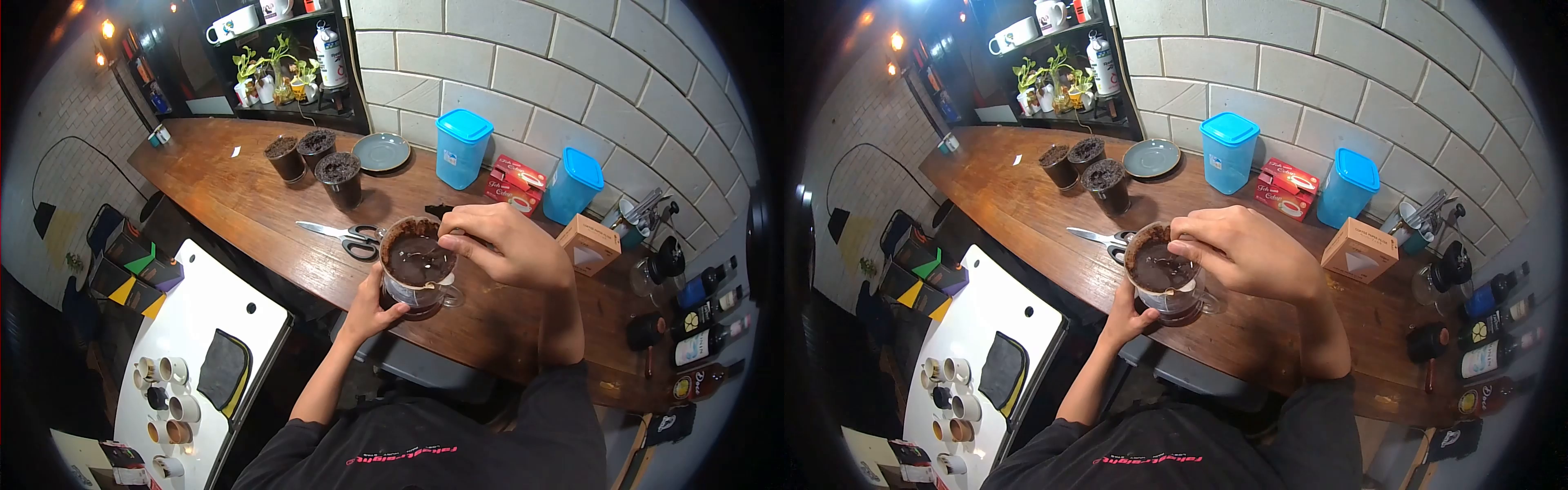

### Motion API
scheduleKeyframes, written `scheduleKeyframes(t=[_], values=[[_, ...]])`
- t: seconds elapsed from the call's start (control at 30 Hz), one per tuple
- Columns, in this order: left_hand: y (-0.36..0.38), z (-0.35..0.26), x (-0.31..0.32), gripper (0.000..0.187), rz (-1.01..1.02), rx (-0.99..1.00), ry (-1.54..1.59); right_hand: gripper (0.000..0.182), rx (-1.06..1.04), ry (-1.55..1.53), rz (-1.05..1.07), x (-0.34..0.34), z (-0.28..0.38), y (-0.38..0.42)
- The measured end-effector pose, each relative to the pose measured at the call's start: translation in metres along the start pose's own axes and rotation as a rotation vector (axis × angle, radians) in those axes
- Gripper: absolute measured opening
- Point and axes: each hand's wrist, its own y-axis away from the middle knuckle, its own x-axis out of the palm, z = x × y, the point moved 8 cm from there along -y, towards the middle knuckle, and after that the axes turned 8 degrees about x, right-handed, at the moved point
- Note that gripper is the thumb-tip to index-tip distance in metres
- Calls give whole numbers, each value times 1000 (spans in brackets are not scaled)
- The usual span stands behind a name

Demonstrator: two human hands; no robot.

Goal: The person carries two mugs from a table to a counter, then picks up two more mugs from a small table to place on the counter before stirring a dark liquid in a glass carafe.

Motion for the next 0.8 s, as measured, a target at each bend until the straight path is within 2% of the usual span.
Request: scheduleKeyframes(t=[0.47, 0.53, 0.8], values=[[0, 1, 0, 88, -6, -10, 4, 17, 0, -31, 17, 2, -1, 0], [0, -1, -1, 88, -19, -7, 5, 22, 22, 24, 28, -1, -2, 0], [1, 2, 0, 88, -13, -21, 13, 17, -8, -6, 22, 1, 0, -1]])
